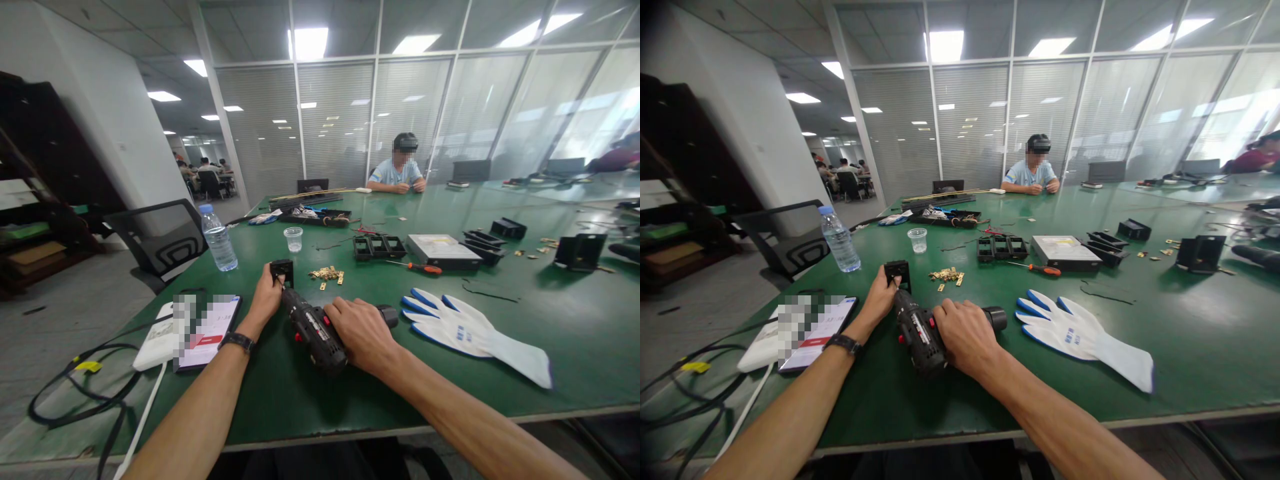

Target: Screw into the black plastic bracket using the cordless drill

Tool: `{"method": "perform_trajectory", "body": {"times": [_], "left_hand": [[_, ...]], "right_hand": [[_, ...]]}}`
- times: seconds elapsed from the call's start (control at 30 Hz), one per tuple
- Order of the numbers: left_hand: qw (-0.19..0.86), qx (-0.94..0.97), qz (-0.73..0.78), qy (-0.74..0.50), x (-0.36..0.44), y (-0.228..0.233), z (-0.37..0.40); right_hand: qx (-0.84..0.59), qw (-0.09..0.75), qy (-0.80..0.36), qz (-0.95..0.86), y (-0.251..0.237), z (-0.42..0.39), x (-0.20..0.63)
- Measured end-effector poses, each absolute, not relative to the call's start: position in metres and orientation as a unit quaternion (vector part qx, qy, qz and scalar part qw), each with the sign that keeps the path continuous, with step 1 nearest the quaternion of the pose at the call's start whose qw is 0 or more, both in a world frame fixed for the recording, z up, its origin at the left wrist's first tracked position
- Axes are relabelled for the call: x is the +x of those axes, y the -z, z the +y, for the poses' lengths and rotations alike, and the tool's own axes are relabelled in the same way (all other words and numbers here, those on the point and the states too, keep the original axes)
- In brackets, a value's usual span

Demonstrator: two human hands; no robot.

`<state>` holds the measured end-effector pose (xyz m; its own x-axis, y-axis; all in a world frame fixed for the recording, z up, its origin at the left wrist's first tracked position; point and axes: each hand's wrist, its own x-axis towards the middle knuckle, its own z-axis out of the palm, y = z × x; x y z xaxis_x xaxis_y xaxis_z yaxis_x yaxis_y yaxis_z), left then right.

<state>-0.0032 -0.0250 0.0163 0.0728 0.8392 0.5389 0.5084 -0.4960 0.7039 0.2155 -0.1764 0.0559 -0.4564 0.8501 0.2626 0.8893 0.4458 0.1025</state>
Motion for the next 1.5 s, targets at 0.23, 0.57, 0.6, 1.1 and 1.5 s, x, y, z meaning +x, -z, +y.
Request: {"method": "perform_trajectory", "body": {"times": [0.23, 0.57, 0.6, 1.1, 1.5], "left_hand": [[0.172, 0.712, 0.476, -0.486, -0.0042, -0.0153, -0.0248], [0.172, 0.713, 0.469, -0.491, -0.0045, -0.0143, -0.0236], [0.171, 0.713, 0.470, -0.491, -0.0044, -0.0144, -0.0237], [0.170, 0.709, 0.474, -0.493, -0.0037, -0.0155, -0.0242], [0.166, 0.714, 0.471, -0.490, -0.0039, -0.0155, -0.0241]], "right_hand": [[-0.521, 0.063, 0.106, -0.844, -0.0599, -0.1771, 0.2129], [-0.520, 0.067, 0.108, -0.845, -0.0579, -0.1766, 0.2140], [-0.519, 0.070, 0.108, -0.845, -0.0576, -0.1764, 0.2141], [-0.522, 0.059, 0.105, -0.845, -0.0602, -0.1770, 0.2131], [-0.512, 0.080, 0.116, -0.848, -0.0550, -0.1751, 0.2147]]}}
